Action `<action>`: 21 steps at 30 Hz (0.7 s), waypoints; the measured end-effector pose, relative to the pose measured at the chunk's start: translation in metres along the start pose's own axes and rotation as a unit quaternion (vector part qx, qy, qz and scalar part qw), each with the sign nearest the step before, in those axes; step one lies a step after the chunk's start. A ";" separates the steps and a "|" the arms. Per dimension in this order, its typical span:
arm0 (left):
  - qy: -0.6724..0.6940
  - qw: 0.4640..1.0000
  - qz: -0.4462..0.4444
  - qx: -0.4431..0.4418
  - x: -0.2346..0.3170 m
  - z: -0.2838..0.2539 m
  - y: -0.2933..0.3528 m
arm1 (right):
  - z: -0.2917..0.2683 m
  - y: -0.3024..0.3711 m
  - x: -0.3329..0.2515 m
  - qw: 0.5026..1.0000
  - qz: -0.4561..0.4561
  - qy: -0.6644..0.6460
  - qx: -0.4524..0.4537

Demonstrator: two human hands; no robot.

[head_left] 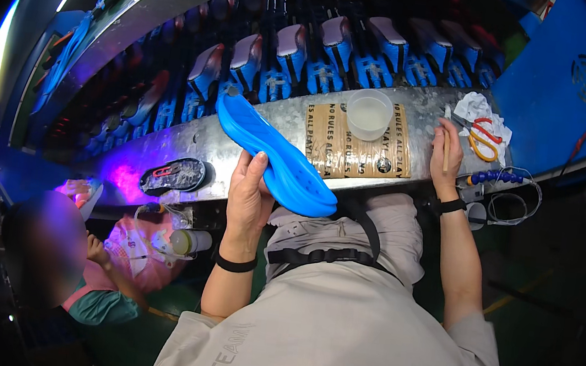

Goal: Applying glue to shoe soles and placing them on a conveyor belt.

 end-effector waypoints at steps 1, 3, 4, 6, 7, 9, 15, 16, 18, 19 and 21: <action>-0.003 1.000 0.001 0.000 -0.001 0.001 0.002 | 0.000 -0.001 0.000 1.000 0.001 -0.003 0.000; -0.006 1.000 -0.006 -0.010 -0.003 0.002 0.006 | -0.001 0.000 0.001 1.000 -0.008 0.012 0.001; -0.009 1.000 -0.006 -0.009 -0.004 0.003 0.008 | -0.002 0.002 -0.003 1.000 -0.007 0.010 0.001; -0.011 1.000 -0.003 -0.009 -0.007 0.007 0.011 | -0.008 0.005 -0.022 0.999 0.016 -0.051 0.001; -0.014 1.000 -0.002 -0.010 -0.008 0.010 0.010 | -0.011 0.007 -0.036 0.998 0.017 -0.053 0.003; 0.021 1.000 -0.014 -0.006 -0.008 0.014 0.014 | -0.019 0.020 -0.079 0.993 -0.074 -0.094 -0.008; -0.018 0.999 -0.011 -0.025 -0.012 0.033 0.020 | -0.009 0.052 -0.162 0.909 -0.069 -0.288 -0.295; -0.020 0.999 -0.013 -0.028 -0.013 0.035 0.021 | -0.008 0.053 -0.168 0.902 -0.051 -0.286 -0.319; -0.025 0.999 -0.024 -0.037 -0.015 0.037 0.023 | -0.004 0.055 -0.168 0.901 -0.055 -0.283 -0.325; -0.027 0.999 -0.024 -0.037 -0.015 0.037 0.025 | -0.001 0.056 -0.167 0.899 -0.061 -0.279 -0.333; -0.048 0.996 -0.039 -0.059 -0.017 0.037 0.028 | 0.000 0.055 -0.167 0.902 -0.070 -0.275 -0.325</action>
Point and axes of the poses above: each hand's wrist, its own y-axis away from the middle knuckle, its own z-axis out of the palm, x = y × z, the point moved 1 cm from there along -y, towards the middle knuckle, and after that the axes turned 2 degrees about y, right-handed, at the moved point
